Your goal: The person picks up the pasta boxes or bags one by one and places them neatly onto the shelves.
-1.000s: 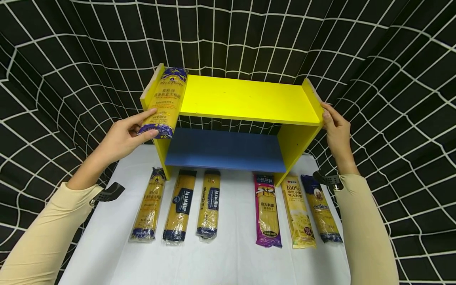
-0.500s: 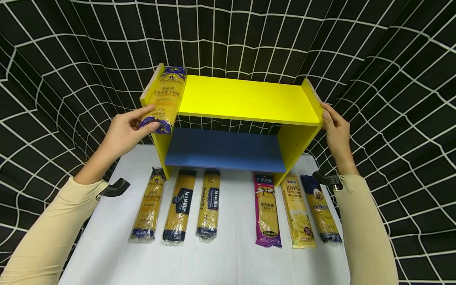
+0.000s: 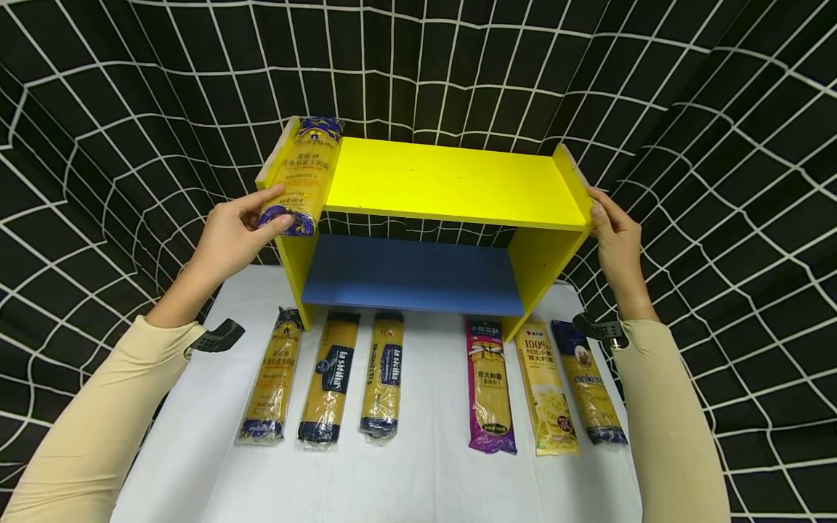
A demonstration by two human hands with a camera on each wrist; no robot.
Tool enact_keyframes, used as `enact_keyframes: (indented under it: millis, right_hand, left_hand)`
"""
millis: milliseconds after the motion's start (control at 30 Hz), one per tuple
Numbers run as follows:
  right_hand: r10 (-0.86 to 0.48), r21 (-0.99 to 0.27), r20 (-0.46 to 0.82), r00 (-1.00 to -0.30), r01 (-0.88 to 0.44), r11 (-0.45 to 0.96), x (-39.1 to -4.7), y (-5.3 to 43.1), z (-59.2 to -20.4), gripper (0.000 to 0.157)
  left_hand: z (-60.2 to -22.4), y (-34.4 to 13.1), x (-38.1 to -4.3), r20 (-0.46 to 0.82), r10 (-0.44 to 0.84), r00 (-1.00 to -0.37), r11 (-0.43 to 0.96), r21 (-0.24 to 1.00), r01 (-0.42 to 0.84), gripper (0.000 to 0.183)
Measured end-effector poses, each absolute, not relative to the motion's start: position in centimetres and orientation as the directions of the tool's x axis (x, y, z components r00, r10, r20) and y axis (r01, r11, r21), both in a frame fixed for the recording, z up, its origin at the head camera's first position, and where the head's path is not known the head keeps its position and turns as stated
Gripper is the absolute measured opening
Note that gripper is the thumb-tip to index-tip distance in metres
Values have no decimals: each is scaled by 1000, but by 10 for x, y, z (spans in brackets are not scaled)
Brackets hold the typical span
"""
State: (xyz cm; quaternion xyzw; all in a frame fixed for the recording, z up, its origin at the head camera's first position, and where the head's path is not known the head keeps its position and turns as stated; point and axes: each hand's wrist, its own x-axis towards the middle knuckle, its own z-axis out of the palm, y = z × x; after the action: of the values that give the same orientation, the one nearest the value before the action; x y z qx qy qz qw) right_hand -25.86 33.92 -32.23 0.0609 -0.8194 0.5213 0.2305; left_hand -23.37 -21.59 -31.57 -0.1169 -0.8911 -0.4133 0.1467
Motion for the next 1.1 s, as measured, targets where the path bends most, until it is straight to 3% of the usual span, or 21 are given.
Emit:
enact_keyframes:
  millis: [233, 567, 800, 1100]
  right_hand:
    - [137, -829, 441, -887, -344, 440, -259, 340, -323, 43]
    - [144, -838, 440, -886, -348, 420, -262, 342, -324, 42]
    - [143, -835, 441, -886, -346, 429, -263, 342, -325, 42]
    - [147, -841, 437, -887, -345, 418, -263, 340, -325, 42]
  left_hand:
    - [-319, -221, -232, 341, 112, -934, 662, 675, 326, 59]
    - [-327, -237, -223, 357, 161, -920, 587, 715, 380, 79]
    - [-349, -249, -210, 439, 76, -895, 542, 736, 406, 72]
    - [-400, -263, -204, 438, 18, -899, 527, 759, 381, 62]
